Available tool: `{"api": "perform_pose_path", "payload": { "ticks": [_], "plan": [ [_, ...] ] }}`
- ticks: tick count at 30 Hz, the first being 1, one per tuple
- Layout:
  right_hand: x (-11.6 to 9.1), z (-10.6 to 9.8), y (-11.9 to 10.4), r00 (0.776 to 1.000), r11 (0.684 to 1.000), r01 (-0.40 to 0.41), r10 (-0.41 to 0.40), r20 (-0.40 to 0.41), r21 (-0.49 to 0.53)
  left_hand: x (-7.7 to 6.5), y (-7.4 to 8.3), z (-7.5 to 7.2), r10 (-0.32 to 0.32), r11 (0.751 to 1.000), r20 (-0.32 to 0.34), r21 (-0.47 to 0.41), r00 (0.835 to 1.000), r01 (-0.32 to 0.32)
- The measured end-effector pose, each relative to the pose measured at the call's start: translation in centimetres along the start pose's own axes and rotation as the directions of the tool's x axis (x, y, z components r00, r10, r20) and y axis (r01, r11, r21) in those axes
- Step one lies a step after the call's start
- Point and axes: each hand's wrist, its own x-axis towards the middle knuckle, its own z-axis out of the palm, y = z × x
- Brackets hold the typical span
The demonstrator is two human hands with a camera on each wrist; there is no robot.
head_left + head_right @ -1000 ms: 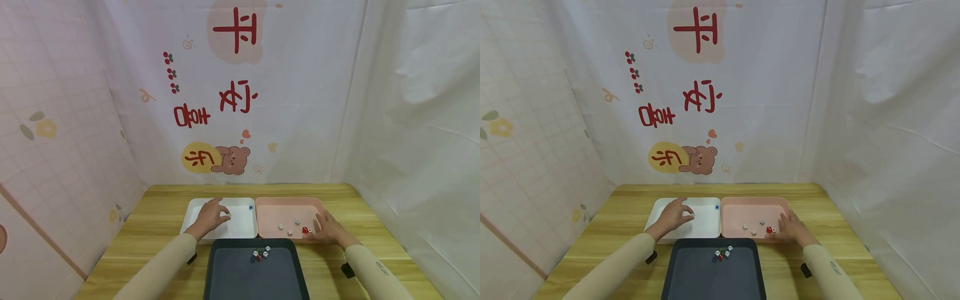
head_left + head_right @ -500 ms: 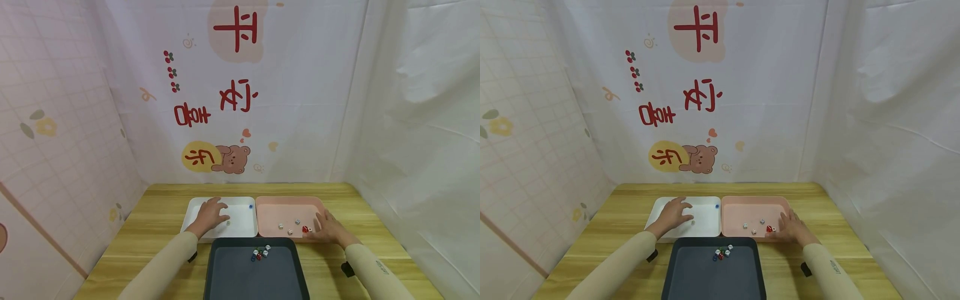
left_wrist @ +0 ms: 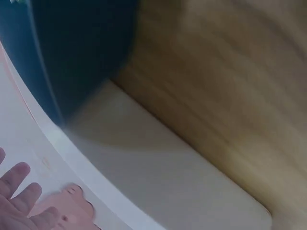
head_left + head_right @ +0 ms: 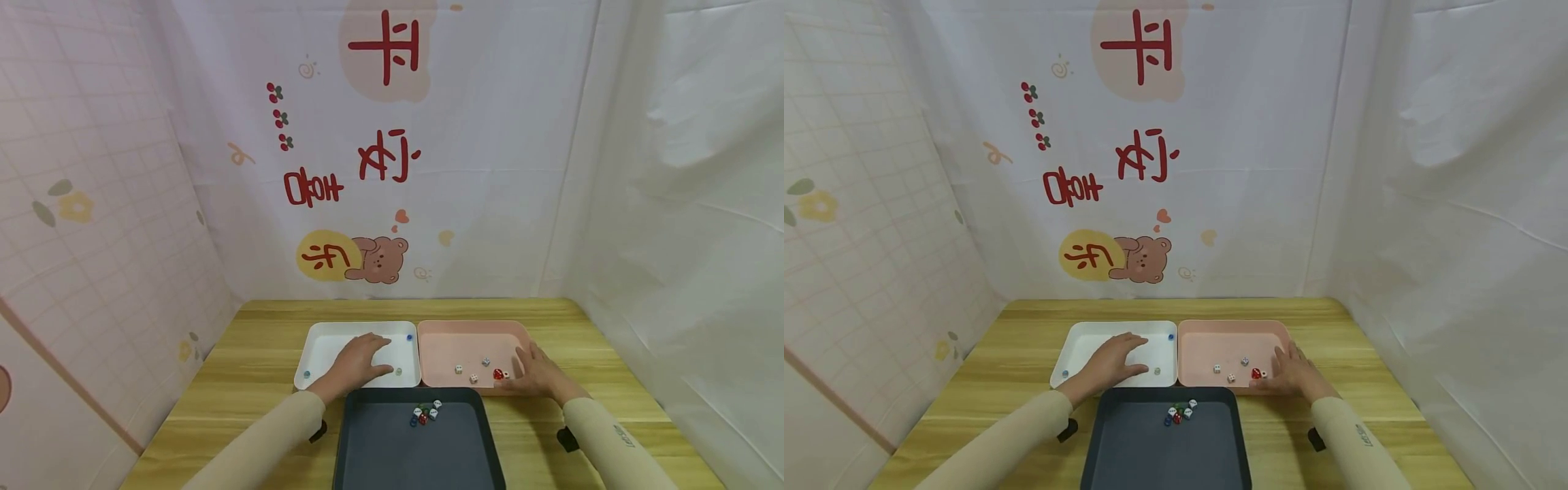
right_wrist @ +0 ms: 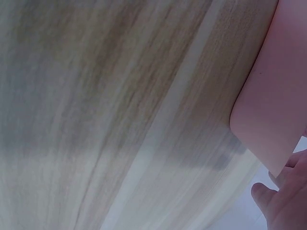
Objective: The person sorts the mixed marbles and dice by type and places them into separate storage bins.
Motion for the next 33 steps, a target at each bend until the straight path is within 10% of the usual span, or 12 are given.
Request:
{"api": "perform_pose_path", "payload": {
  "ticks": [12, 33],
  "plan": [
    [0.1, 0.0, 0.0, 1.0, 1.0, -0.018, 0.018, 0.009, 0.01, -2.2, 4.3, 0.2, 0.133, 0.99, 0.082, -0.062, 0.988, -0.128],
    [0.0, 0.0, -0.1, 1.0, 1.0, -0.012, 0.012, 0.003, -0.012, -3.7, 5.2, 3.0, 0.311, 0.95, 0.148, -0.072, 0.939, -0.303]
  ]
}}
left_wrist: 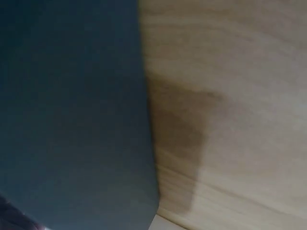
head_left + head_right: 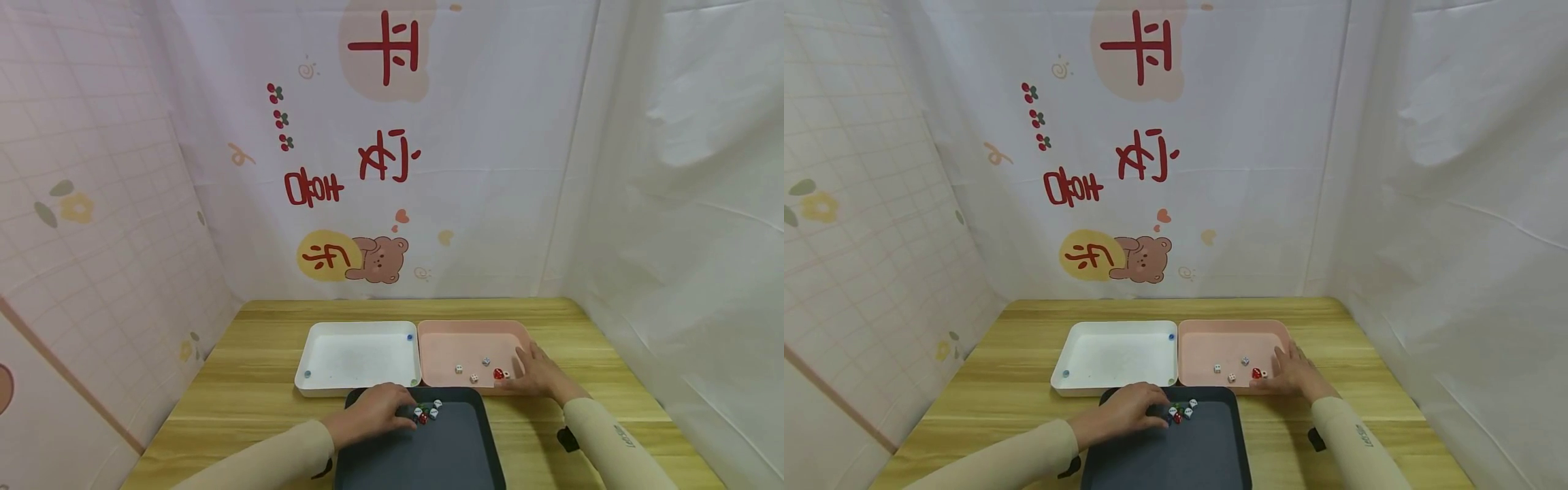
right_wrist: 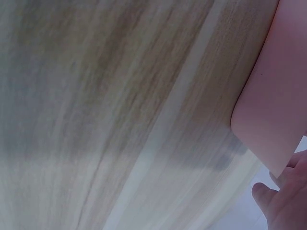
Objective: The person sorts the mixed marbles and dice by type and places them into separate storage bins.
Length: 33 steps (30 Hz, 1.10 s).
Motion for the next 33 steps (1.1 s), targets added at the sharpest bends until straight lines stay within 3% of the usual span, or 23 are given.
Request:
{"api": "perform_pose_path", "payload": {
  "ticks": [10, 23, 33],
  "plan": [
    [-0.3, 0.0, -0.1, 1.0, 1.0, 0.009, -0.009, -0.013, -0.007, 0.0, -0.2, 0.8, -0.001, 0.999, 0.017, 0.036, 1.0, 0.001],
    [-0.3, -0.1, -0.2, 1.0, 1.0, -0.004, 0.004, 0.01, 0.011, 0.0, 0.2, 1.4, 0.036, 0.985, 0.003, 0.168, 0.999, -0.036],
    [-0.2, -0.1, -0.1, 1.0, 1.0, 0.014, -0.014, -0.007, 0.006, 0.2, 0.2, 1.5, 0.02, 0.986, 0.004, 0.167, 1.0, -0.02]
  ]
}}
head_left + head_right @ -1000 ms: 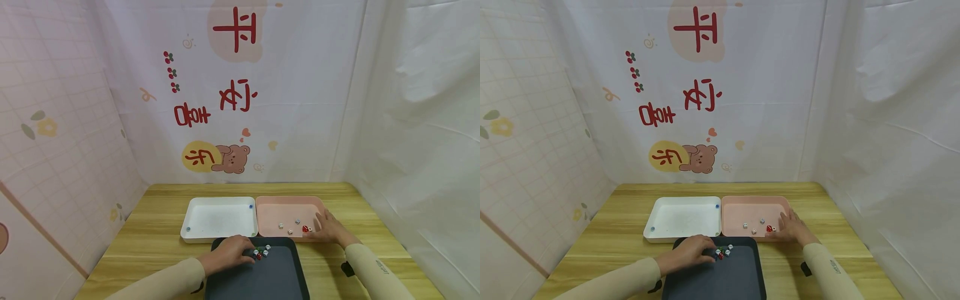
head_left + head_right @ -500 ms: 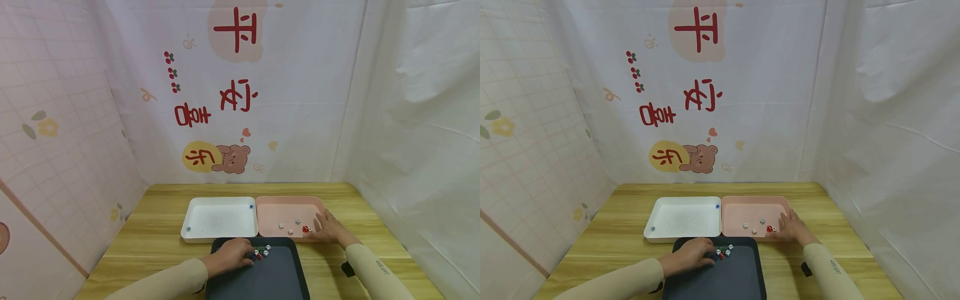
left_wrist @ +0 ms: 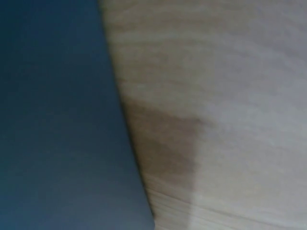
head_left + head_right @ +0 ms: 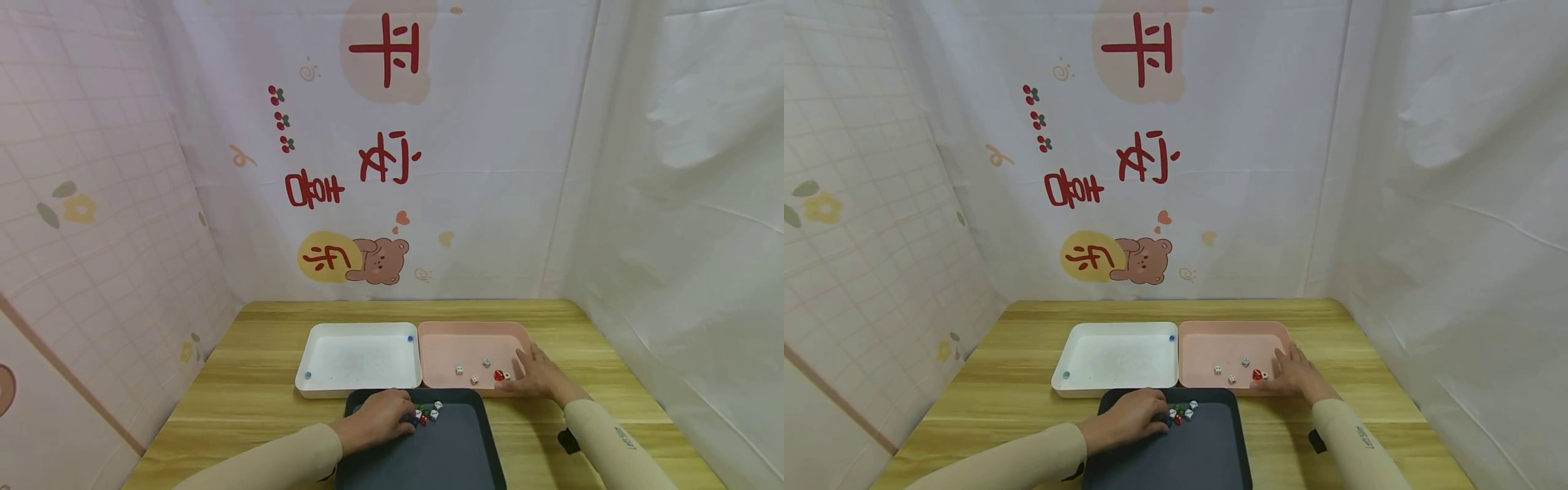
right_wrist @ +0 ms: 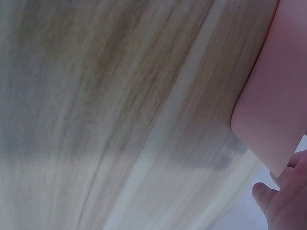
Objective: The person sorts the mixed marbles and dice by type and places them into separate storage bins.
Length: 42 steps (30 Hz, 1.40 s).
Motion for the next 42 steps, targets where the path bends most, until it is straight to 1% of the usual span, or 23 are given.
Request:
{"api": "perform_pose_path", "payload": {
  "ticks": [4, 10, 15, 21, 30, 37, 42],
  "plan": [
    [0.0, 0.2, 0.1, 1.0, 1.0, 0.012, -0.012, -0.009, -0.006, 0.0, 0.0, 0.2, -0.002, 1.0, 0.006, -0.002, 1.0, 0.002],
    [0.0, 0.3, 0.1, 1.0, 1.0, 0.006, -0.006, -0.001, -0.004, -0.1, -0.1, 0.6, 0.001, 1.0, 0.023, -0.016, 1.0, 0.0],
    [-0.1, 0.3, 0.0, 1.0, 1.0, 0.005, -0.005, -0.004, -0.011, -0.2, 0.1, 0.4, 0.008, 1.0, 0.027, -0.021, 1.0, -0.008],
    [-0.1, 0.2, 0.0, 1.0, 1.0, 0.009, -0.009, -0.005, -0.014, -0.2, 0.2, -0.2, 0.011, 1.0, 0.02, -0.001, 1.0, -0.011],
    [0.0, 0.1, 0.1, 1.0, 1.0, 0.008, -0.008, 0.0, -0.02, 0.0, 0.1, -1.4, 0.005, 1.0, 0.011, -0.028, 1.0, -0.004],
    [0.1, 0.1, 0.1, 1.0, 1.0, 0.005, -0.005, 0.002, -0.03, 0.1, 0.2, -2.4, 0.005, 1.0, -0.014, -0.03, 1.0, -0.006],
    [0.3, 0.1, 0.2, 1.0, 1.0, 0.004, -0.004, 0.004, -0.021, 0.3, 0.0, -2.8, 0.005, 0.999, -0.037, -0.036, 0.999, -0.007]
  ]
}}
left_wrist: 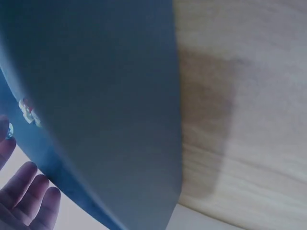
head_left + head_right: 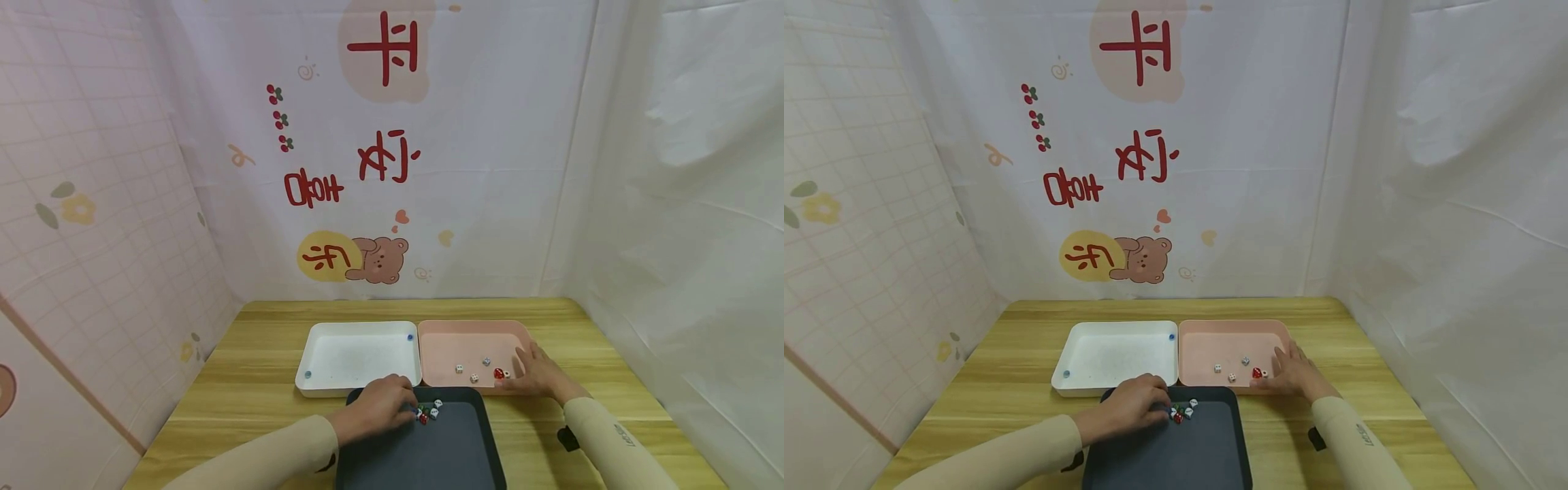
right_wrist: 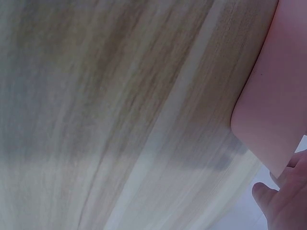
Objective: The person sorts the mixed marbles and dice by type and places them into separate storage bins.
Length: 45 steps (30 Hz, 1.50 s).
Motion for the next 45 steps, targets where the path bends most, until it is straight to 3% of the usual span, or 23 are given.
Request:
{"api": "perform_pose_path", "payload": {
  "ticks": [8, 13, 29, 45],
  "plan": [
    [0.0, 0.1, 0.1, 1.0, 1.0, -0.005, 0.005, 0.003, -0.008, 0.3, -0.8, -0.5, -0.044, 0.999, -0.05, 0.018, 0.998, 0.045],
    [0.0, 0.0, 0.1, 1.0, 1.0, -0.006, 0.006, 0.003, -0.01, 0.6, -1.6, -1.3, -0.111, 0.993, -0.059, 0.026, 0.992, 0.113],
    [0.0, 0.0, 0.0, 1.0, 1.0, 0.005, -0.005, -0.011, -0.02, 0.6, -6.6, -2.3, -0.276, 0.961, -0.104, -0.006, 0.956, 0.277],
    [-0.1, 0.1, 0.0, 1.0, 1.0, -0.011, 0.011, 0.005, 0.003, -0.2, -10.1, -2.3, -0.458, 0.887, -0.09, 0.026, 0.884, 0.462]
  ]
}}
